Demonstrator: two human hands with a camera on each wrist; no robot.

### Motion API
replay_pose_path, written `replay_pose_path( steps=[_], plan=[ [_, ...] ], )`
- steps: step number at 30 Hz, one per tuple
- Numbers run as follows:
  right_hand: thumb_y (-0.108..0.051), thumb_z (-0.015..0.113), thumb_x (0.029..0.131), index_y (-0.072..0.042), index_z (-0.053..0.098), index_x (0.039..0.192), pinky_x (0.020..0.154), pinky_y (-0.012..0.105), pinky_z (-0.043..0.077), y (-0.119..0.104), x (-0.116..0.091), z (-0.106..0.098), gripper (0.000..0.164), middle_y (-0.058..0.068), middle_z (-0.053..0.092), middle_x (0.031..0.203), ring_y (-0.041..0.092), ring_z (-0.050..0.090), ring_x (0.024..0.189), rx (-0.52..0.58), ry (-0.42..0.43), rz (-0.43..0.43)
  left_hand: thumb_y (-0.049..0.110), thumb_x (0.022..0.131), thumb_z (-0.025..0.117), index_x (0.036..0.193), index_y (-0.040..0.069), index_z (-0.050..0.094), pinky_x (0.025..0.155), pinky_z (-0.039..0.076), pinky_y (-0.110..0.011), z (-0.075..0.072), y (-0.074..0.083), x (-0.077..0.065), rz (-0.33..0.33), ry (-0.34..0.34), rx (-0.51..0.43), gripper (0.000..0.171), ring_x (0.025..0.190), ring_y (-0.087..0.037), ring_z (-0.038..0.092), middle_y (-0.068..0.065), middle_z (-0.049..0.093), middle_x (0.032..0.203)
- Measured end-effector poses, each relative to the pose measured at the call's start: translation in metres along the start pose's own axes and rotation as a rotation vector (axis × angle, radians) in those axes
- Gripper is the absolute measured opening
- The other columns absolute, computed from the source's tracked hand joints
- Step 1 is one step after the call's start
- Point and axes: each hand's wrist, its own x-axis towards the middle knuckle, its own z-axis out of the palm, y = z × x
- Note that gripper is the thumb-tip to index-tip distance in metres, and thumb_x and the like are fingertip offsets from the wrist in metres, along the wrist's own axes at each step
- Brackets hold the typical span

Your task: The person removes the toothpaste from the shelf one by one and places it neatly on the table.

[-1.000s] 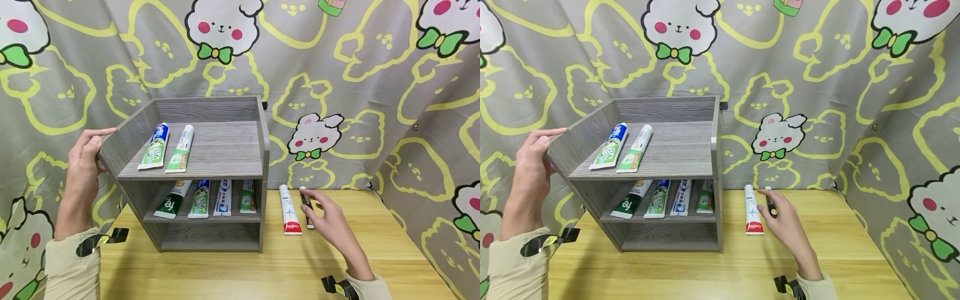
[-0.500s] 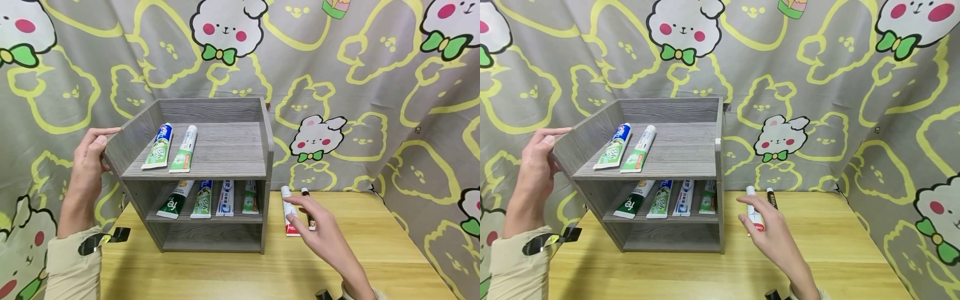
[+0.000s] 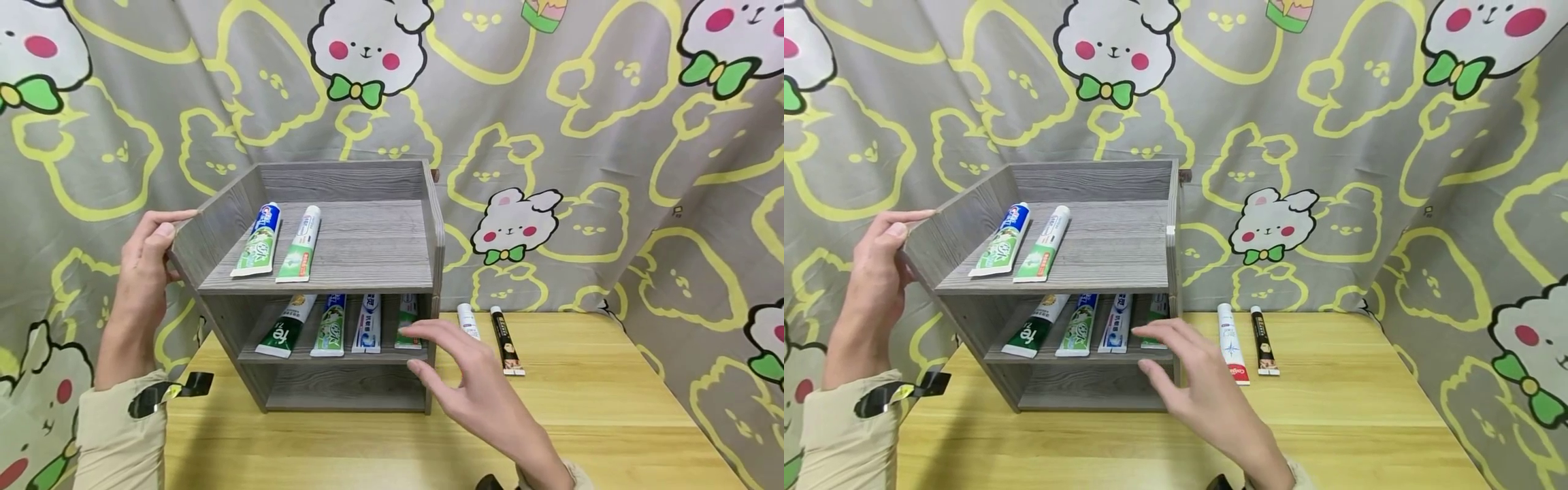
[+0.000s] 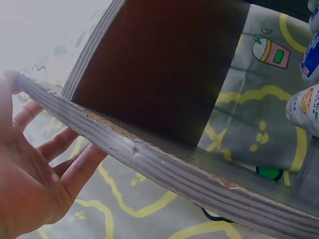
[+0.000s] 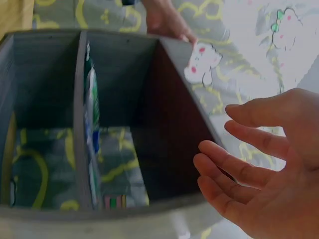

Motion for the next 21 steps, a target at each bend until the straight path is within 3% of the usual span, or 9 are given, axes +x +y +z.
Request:
replay_pose_path(
  steps=[5,13,21],
  plan=[
    [-0.014,0.072,0.097,-0.023,0.065,0.132,0.102,0.033,0.047,-0.017,0.017,0.009,0.037,-0.01,0.062,0.131,0.01,0.059,0.124,0.017,0.037,-0.058,0.025,0.106,0.047,0.13,0.006,0.064,0.054,0.051,-0.025,0.0,0.001,-0.001,-0.01,0.005,0.003,0.035,0.078,-0.017,0.059,-0.009,0.062,0.104],
    [-0.011,0.07,0.096,-0.014,0.07,0.124,0.101,0.032,0.048,-0.033,0.058,0.023,0.028,-0.005,0.066,0.124,0.01,0.061,0.118,-0.035,0.18,-0.085,0.025,0.106,0.046,0.131,0.006,0.064,0.052,0.049,-0.024,0.0,-0.001,-0.003,-0.007,0.006,0.039,0.036,0.078,-0.017,0.058,-0.009,0.061,0.102],
    [-0.014,0.068,0.097,-0.016,0.065,0.134,0.096,0.036,0.049,-0.042,0.104,0.039,0.037,-0.001,0.063,0.129,0.019,0.06,0.116,-0.07,0.123,-0.052,0.025,0.106,0.047,0.13,0.006,0.064,0.053,0.05,-0.025,0.001,0.0,-0.001,-0.014,0.01,-0.012,0.035,0.077,-0.016,0.06,-0.009,0.063,0.102]
  ],
)
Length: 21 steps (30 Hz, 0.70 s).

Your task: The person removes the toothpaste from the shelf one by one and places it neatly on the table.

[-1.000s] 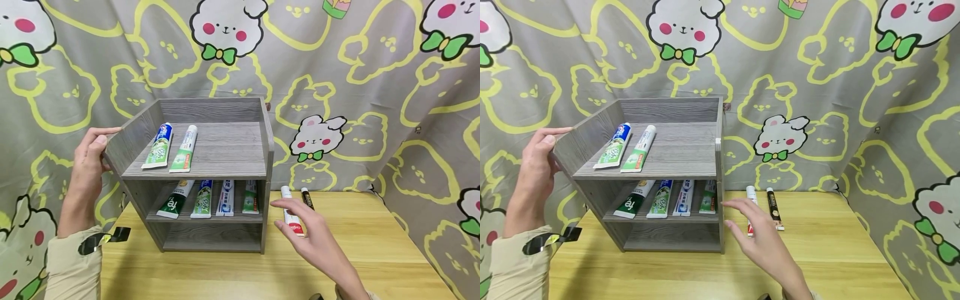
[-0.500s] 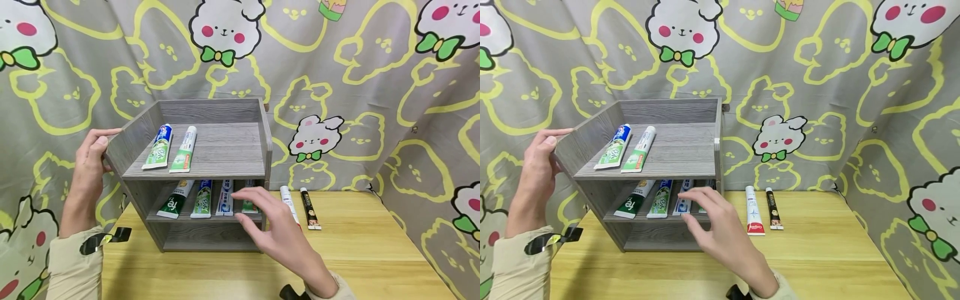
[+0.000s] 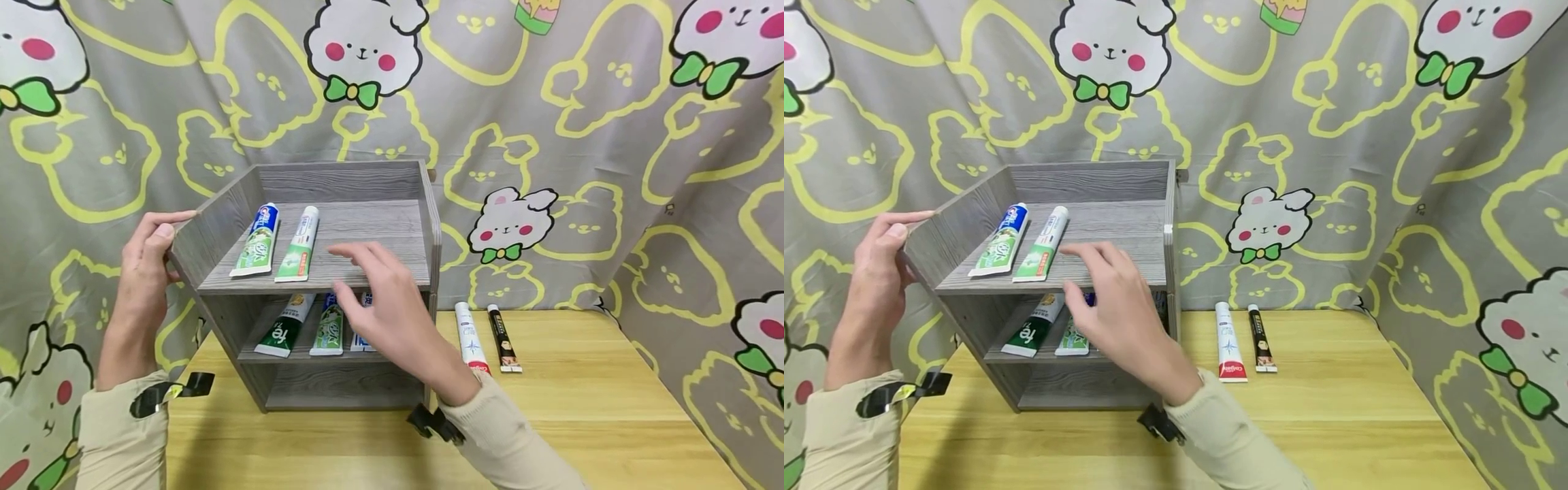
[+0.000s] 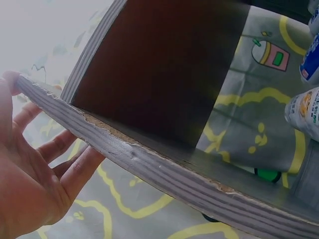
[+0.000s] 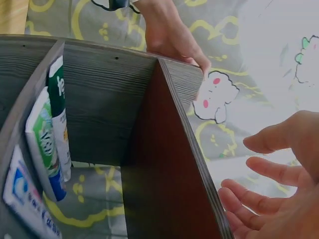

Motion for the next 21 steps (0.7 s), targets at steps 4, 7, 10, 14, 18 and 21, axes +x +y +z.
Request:
replay_pose_path(
  steps=[4,7,10,14,18,21],
  plan=[
    [-0.018,0.067,0.098,-0.017,0.06,0.141,0.094,0.038,0.049,-0.002,0.02,0.009,0.043,0.003,0.06,0.132,0.021,0.058,0.12,-0.014,-0.069,0.046,0.024,0.106,0.047,0.13,0.005,0.065,0.052,0.051,-0.025,0.001,0.001,0.001,0.001,0.005,-0.011,0.035,0.075,-0.015,0.06,-0.008,0.063,0.1],
    [-0.02,0.067,0.099,-0.016,0.056,0.144,0.09,0.037,0.049,-0.001,0.03,0.016,0.046,0.007,0.058,0.133,0.022,0.056,0.122,-0.022,-0.119,0.102,0.024,0.106,0.048,0.129,0.006,0.065,0.052,0.051,-0.025,0.002,0.001,0.001,-0.003,0.007,-0.009,0.034,0.075,-0.015,0.06,-0.008,0.063,0.099],
    [-0.024,0.066,0.1,-0.016,0.053,0.147,0.087,0.038,0.048,-0.001,0.037,0.022,0.05,0.009,0.057,0.135,0.022,0.055,0.119,-0.037,-0.15,0.164,0.024,0.106,0.048,0.129,0.006,0.065,0.052,0.051,-0.025,0.002,0.001,0.002,-0.011,0.007,-0.012,0.034,0.075,-0.015,0.06,-0.008,0.063,0.1],
    [-0.032,0.063,0.102,-0.018,0.05,0.15,0.094,0.041,0.046,-0.003,0.049,0.034,0.052,0.01,0.056,0.137,0.022,0.053,0.117,-0.105,-0.182,0.218,0.025,0.106,0.048,0.129,0.006,0.065,0.053,0.052,-0.025,0.0,0.002,0.001,-0.018,0.009,-0.009,0.034,0.077,-0.015,0.06,-0.008,0.062,0.103],
    [-0.041,0.058,0.103,-0.017,0.047,0.153,0.093,0.04,0.043,-0.007,0.061,0.048,0.057,0.011,0.055,0.134,0.023,0.051,0.113,-0.211,-0.221,0.252,0.025,0.106,0.048,0.13,0.007,0.065,0.055,0.051,-0.024,-0.001,0.003,0.0,-0.026,0.015,0.004,0.034,0.079,-0.016,0.06,-0.009,0.062,0.106],
    [-0.048,0.053,0.103,-0.017,0.046,0.154,0.085,0.036,0.039,-0.009,0.067,0.057,0.059,0.01,0.054,0.128,0.022,0.047,0.104,-0.305,-0.244,0.287,0.026,0.106,0.047,0.13,0.008,0.065,0.055,0.051,-0.025,0.0,0.003,-0.001,-0.033,0.016,0.016,0.034,0.079,-0.017,0.059,-0.009,0.061,0.105]
  ],
)
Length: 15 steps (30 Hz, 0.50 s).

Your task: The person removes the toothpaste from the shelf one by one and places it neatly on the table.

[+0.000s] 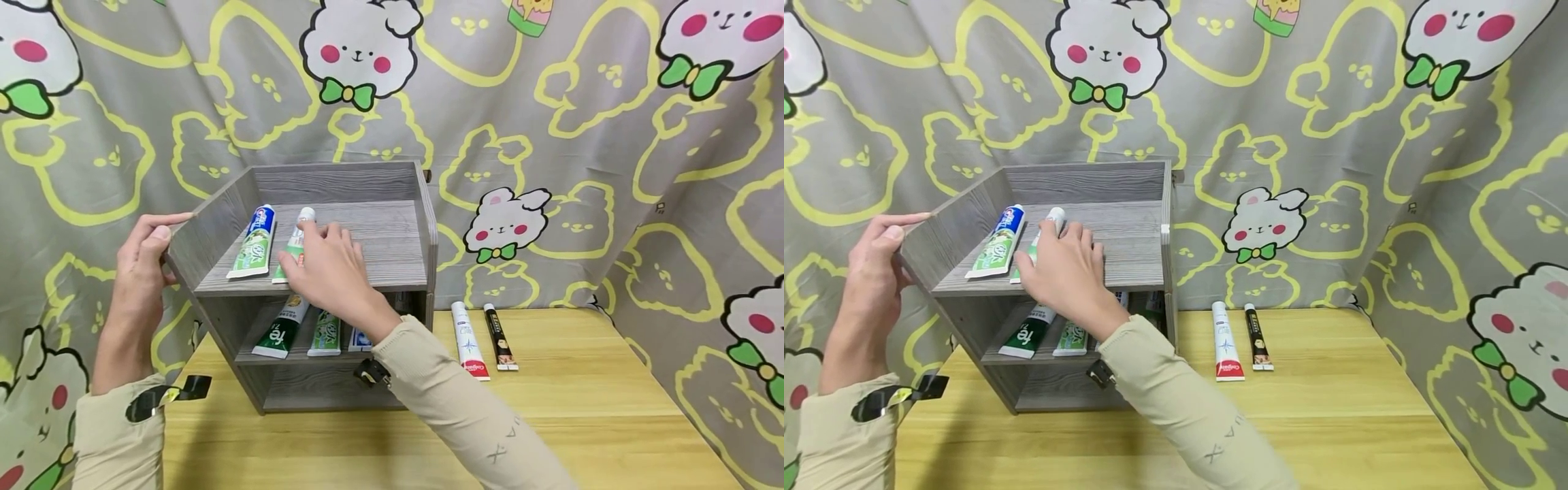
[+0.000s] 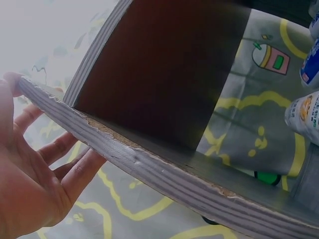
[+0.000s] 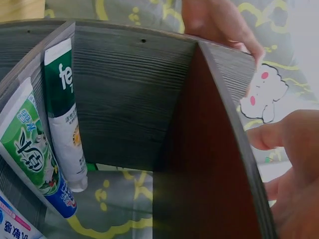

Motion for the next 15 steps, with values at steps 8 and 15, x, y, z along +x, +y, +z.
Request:
replay_pose_path(
  steps=[8,15],
  plan=[
    [-0.052,0.047,0.103,-0.018,0.058,0.129,0.078,0.038,0.031,-0.014,0.012,0.016,0.044,0.006,0.045,0.104,0.024,0.04,0.092,-0.202,0.008,0.047,0.025,0.106,0.048,0.129,0.007,0.066,0.053,0.051,-0.025,-0.002,0.0,0.0,0.003,0.007,-0.022,0.034,0.077,-0.016,0.059,-0.009,0.061,0.103],
    [-0.056,0.046,0.101,-0.016,0.058,0.111,0.082,0.043,0.033,-0.018,0.016,0.022,0.043,0.01,0.046,0.105,0.027,0.042,0.095,-0.328,0.014,0.093,0.025,0.106,0.049,0.129,0.006,0.066,0.052,0.051,-0.026,-0.002,-0.001,0.001,0.011,-0.003,-0.021,0.034,0.075,-0.017,0.059,-0.009,0.061,0.102]
  ],
)
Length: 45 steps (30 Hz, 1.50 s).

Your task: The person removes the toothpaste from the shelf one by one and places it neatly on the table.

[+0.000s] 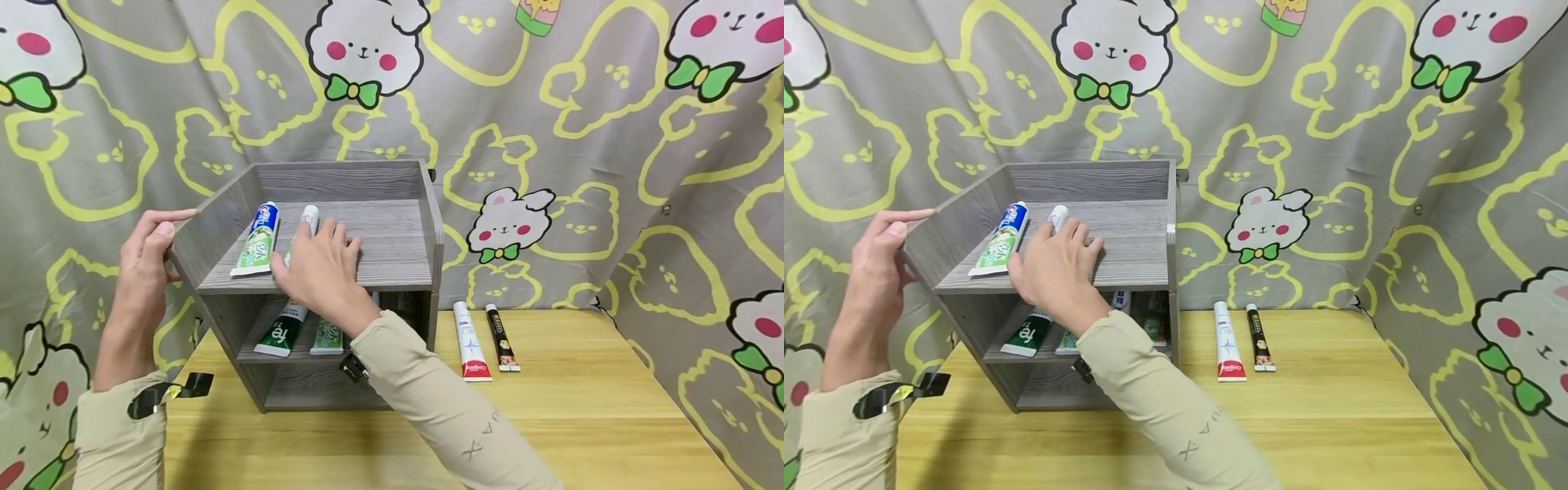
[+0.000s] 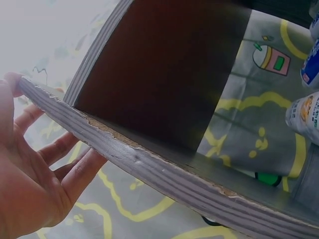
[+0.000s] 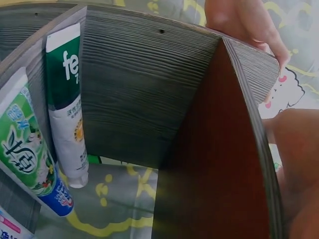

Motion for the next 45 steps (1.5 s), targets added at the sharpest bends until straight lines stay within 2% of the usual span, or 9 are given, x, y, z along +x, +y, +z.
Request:
replay_pose_path(
  steps=[3,9,17,22,27,32,39,42,45],
  plan=[
    [-0.055,0.048,0.1,-0.015,0.059,0.116,0.085,0.048,0.036,-0.001,0.001,-0.002,0.045,0.012,0.049,0.109,0.029,0.044,0.099,-0.017,0.0,-0.005,0.024,0.106,0.049,0.128,0.005,0.066,0.051,0.051,-0.025,0.001,0.001,0.001,0.009,0.004,-0.004,0.034,0.074,-0.016,0.059,-0.009,0.062,0.101],
    [-0.039,0.051,0.097,-0.016,0.059,0.113,0.087,0.051,0.037,-0.001,0.001,-0.002,0.029,0.009,0.051,0.107,0.028,0.047,0.098,-0.029,0.013,0.013,0.024,0.105,0.049,0.127,0.006,0.067,0.051,0.05,-0.025,0.002,0.003,0.002,0.004,0.007,-0.001,0.033,0.074,-0.016,0.059,-0.008,0.062,0.101],
    [-0.038,0.049,0.094,-0.019,0.055,0.127,0.092,0.052,0.038,-0.001,0.003,0.003,0.038,0.009,0.055,0.105,0.029,0.052,0.1,-0.049,0.029,0.023,0.024,0.105,0.049,0.128,0.006,0.067,0.051,0.05,-0.025,0.001,0.004,0.002,0.011,0.006,-0.006,0.034,0.075,-0.016,0.058,-0.008,0.062,0.1],
    [-0.036,0.046,0.096,-0.019,0.052,0.126,0.093,0.053,0.036,0.0,0.002,0.003,0.035,0.009,0.057,0.1,0.028,0.051,0.094,-0.033,0.011,0.021,0.024,0.105,0.049,0.128,0.006,0.067,0.053,0.051,-0.025,0.0,0.001,0.001,0.002,0.003,-0.01,0.034,0.077,-0.016,0.059,-0.008,0.062,0.102],
    [-0.033,0.045,0.098,-0.016,0.051,0.132,0.093,0.052,0.035,0.006,-0.002,0.004,0.039,0.008,0.058,0.095,0.027,0.053,0.09,0.049,0.029,0.003,0.025,0.106,0.049,0.129,0.007,0.066,0.054,0.051,-0.025,-0.001,0.0,-0.002,0.005,-0.002,0.019,0.034,0.08,-0.017,0.058,-0.009,0.061,0.105],
    [-0.027,0.046,0.098,-0.011,0.05,0.144,0.087,0.046,0.038,0.014,-0.01,0.0,0.048,0.009,0.061,0.093,0.023,0.052,0.079,0.155,0.103,-0.059,0.025,0.106,0.048,0.13,0.007,0.065,0.054,0.05,-0.025,-0.001,-0.001,-0.001,0.01,-0.009,0.021,0.035,0.081,-0.018,0.058,-0.009,0.061,0.107],
    [-0.011,0.053,0.095,-0.006,0.047,0.151,0.066,0.035,0.047,0.026,-0.019,-0.007,0.057,0.011,0.061,0.091,0.02,0.05,0.067,0.335,0.222,-0.194,0.025,0.106,0.049,0.129,0.006,0.066,0.052,0.051,-0.026,0.0,0.0,-0.001,0.003,0.009,-0.002,0.034,0.077,-0.016,0.059,-0.008,0.063,0.102],
    [-0.005,0.052,0.094,-0.006,0.046,0.152,0.052,0.027,0.045,0.03,-0.025,-0.01,0.058,0.012,0.058,0.095,0.019,0.049,0.061,0.414,0.233,-0.23,0.025,0.106,0.048,0.129,0.007,0.066,0.052,0.05,-0.026,0.0,0.0,-0.001,0.007,0.011,0.012,0.035,0.075,-0.016,0.059,-0.008,0.062,0.101],
    [-0.002,0.053,0.095,-0.006,0.044,0.154,0.049,0.023,0.042,0.034,-0.031,-0.012,0.059,0.014,0.055,0.102,0.017,0.047,0.059,0.468,0.23,-0.256,0.025,0.106,0.048,0.13,0.006,0.066,0.053,0.05,-0.026,0.001,-0.001,-0.001,0.009,0.007,0.019,0.035,0.076,-0.016,0.059,-0.009,0.062,0.101]
  ],
)
